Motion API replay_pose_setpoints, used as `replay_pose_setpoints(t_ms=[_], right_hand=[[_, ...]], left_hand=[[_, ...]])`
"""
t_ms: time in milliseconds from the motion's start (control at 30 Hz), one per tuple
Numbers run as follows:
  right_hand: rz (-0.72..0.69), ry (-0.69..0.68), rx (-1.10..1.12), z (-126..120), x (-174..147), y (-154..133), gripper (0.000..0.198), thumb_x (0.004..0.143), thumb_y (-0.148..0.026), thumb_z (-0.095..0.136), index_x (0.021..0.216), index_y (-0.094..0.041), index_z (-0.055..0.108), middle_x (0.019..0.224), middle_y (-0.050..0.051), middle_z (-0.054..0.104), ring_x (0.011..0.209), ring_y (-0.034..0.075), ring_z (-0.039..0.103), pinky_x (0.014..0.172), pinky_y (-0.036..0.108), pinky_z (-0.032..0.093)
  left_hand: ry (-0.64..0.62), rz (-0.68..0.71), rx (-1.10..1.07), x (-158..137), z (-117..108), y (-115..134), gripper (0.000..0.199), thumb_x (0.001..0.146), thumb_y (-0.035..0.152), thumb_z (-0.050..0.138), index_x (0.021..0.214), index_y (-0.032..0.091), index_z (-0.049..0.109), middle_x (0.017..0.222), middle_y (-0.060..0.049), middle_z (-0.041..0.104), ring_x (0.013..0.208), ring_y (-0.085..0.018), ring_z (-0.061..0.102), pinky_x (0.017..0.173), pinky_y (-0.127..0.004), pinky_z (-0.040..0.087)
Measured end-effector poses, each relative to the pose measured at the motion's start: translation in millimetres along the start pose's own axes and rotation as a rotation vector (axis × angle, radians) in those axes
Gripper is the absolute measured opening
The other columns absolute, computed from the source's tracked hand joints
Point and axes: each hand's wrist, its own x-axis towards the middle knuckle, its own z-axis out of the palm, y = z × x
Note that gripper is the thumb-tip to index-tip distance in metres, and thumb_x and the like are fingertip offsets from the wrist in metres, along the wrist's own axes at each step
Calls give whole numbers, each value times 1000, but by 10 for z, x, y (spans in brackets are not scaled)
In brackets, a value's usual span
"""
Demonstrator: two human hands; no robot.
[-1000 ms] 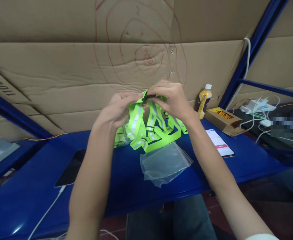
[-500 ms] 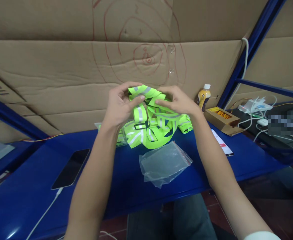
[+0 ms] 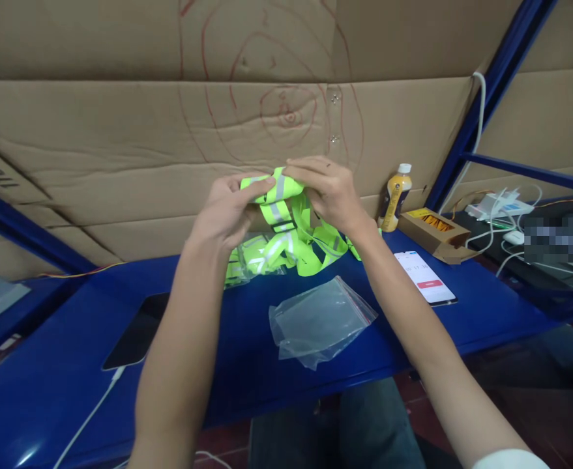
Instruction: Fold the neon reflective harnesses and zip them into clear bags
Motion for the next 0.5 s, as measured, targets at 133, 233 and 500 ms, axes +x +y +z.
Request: replay_pose_setpoints(t_ms=[133,233,500], right_hand=[[43,-148,88,-47,42,-91,46,99,-36,67,144,-24,71,157,12,66,148,32,61,126,54,45],[114,-168,157,-124,51,-107,57,99,-53,70,149,-25,65,159,14,65,148,34,60,126,56,43],[272,-328,278,-213,16,-5,49,100,-67,65,108,-20,74,101,6,78,91,26,70,89,40,57]], left_hand=[[64,38,22,85,-127,-60,43,54,17,100,92,17,79,93,-5,77,81,-18,70,75,-31,61],[23,131,109,102,-202,-112,46,53,17,102,94,21,81,102,-5,78,91,-21,72,77,-30,60],[-173,352,467,14,-119,-81,30,75,30,94,102,25,80,111,-6,78,110,-28,69,96,-37,56]])
